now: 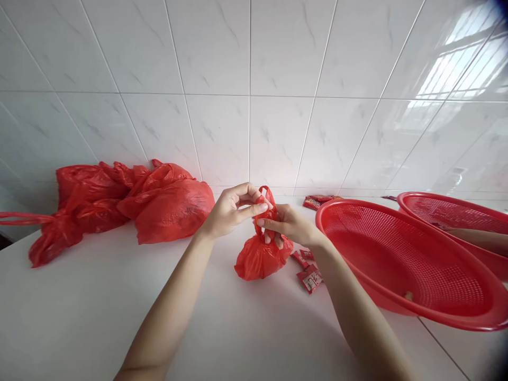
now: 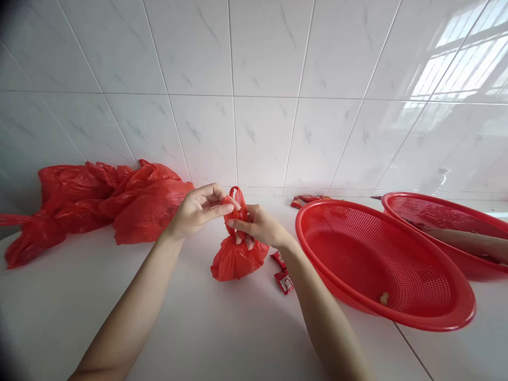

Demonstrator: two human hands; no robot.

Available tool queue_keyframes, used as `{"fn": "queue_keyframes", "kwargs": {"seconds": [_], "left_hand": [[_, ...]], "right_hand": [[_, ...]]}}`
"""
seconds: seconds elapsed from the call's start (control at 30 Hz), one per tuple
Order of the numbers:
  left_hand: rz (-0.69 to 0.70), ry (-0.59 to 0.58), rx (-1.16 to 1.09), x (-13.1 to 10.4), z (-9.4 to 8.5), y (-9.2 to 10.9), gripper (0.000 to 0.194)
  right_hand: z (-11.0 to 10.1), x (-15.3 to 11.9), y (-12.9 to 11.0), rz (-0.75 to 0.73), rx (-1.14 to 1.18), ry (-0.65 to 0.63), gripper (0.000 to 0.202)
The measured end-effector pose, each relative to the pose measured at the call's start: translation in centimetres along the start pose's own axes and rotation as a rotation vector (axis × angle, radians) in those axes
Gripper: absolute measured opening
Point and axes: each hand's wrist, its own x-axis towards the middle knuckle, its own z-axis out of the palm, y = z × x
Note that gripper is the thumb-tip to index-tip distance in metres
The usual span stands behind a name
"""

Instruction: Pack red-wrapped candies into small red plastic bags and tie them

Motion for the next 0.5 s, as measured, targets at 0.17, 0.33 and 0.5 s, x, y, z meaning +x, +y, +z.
{"fn": "queue_keyframes", "kwargs": {"seconds": [0.17, 0.33, 0.5], "left_hand": [[0.017, 0.047, 0.033, 0.1, 0.1, -0.4, 0.060], [-0.119, -0.199, 0.099, -0.2, 0.7, 0.2, 0.027], [-0.161, -0.230, 0.023, -1.4, 1.6, 0.7, 0.026]], "right_hand": [[0.2, -0.8, -1.2, -0.131, 0.021, 0.263, 0.033], [0.7, -1.6, -2.8, -0.280, 0.051, 0.430, 0.029], [1.6, -2.2, -3.8, -0.304, 0.054, 0.442, 0.027]]}}
